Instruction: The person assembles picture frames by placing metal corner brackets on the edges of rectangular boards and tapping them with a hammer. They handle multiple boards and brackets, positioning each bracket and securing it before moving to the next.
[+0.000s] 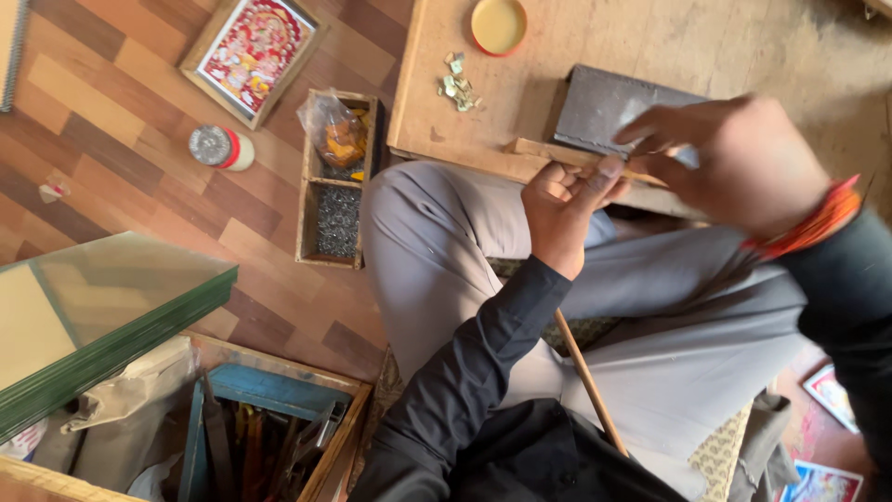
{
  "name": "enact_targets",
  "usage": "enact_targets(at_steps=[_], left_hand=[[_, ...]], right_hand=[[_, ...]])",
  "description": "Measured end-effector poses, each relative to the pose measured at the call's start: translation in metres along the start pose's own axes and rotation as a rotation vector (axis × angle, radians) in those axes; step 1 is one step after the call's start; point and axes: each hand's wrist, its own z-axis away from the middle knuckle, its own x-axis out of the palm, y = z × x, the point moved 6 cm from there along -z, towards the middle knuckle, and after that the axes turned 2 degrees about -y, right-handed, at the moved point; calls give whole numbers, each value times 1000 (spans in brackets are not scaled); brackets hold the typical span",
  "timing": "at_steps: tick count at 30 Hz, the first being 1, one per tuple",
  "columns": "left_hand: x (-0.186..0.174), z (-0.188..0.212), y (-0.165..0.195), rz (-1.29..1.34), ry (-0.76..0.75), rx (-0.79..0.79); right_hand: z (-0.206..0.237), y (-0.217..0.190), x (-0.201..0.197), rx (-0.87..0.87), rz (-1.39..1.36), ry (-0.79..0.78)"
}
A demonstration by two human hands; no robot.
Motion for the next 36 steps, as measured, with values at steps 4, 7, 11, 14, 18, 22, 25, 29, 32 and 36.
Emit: enact_targets(at_steps=[4,7,11,14,18,22,25,29,32,36], left_hand=[[3,0,4,38,-4,19],[2,0,3,44,-8,14],[-2,1,-2,46,14,12],[-5,2,-7,58,33,-18],[-3,-2,-6,65,1,-13],[7,-10,-2,70,11,-64],[12,-11,5,12,5,-144],[-15,9,55,-151,-30,114],[-95,36,129,-339,175,413],[-216,37,210,-736,682,559]], right_hand=[[-11,43,14,238,-501,-168],[-8,58,27,308,-351,-207],[-13,50,26,185,-194,-195],[-14,33,17,190,-76,-130],[8,-10,15,239,149,84],[31,-61,17,22,465,348],[42,-51,12,73,408,346],[55,-11,8,158,111,387],[65,14,18,222,134,323],[80,16,11,165,158,387]])
